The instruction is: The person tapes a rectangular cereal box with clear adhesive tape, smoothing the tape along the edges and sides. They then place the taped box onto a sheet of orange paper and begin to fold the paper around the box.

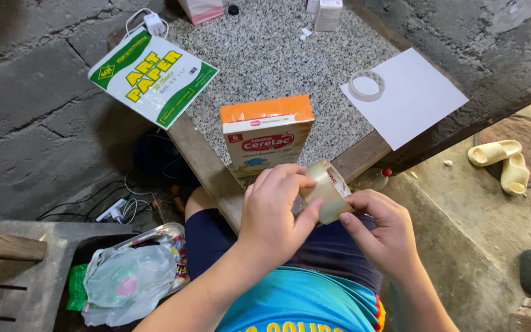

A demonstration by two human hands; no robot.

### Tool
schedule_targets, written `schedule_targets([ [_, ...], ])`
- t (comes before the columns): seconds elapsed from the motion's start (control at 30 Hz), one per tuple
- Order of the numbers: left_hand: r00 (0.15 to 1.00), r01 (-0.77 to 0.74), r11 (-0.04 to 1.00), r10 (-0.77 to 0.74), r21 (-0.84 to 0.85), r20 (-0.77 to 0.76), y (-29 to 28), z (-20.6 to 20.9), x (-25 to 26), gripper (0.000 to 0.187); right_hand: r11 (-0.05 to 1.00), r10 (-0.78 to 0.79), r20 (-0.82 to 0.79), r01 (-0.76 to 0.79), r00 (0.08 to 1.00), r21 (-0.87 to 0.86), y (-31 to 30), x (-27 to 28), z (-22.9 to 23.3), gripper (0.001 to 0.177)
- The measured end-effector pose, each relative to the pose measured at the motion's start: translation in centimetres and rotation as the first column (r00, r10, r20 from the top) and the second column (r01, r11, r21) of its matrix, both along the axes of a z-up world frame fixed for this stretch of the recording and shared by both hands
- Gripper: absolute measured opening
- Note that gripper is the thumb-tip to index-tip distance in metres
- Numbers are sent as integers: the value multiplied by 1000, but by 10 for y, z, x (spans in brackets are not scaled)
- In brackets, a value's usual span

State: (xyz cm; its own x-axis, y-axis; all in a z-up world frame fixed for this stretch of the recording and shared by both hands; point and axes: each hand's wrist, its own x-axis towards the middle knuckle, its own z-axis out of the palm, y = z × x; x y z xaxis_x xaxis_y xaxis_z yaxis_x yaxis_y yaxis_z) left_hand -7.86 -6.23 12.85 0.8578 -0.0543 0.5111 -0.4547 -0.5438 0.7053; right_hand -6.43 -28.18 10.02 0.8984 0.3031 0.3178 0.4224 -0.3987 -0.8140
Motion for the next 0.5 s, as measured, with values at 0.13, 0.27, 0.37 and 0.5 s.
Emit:
schedule_targets([
  [0.13,999,10,998,-12,-54,-40,5,-9,4,16,998,-11,9,11,1000,-55,7,-1,0,16],
  [0.27,997,28,996,-34,-88,-73,9,-17,11,12,993,12,123,2,992,-119,12,2,3,20],
  [0.37,995,60,991,-69,-116,-77,16,-24,10,11,984,21,22,-17,1000,-179,17,4,6,30],
  [0.5,994,51,988,-64,-148,-87,27,-34,12,10,950,122,61,-99,991,-296,22,13,7,41],
])
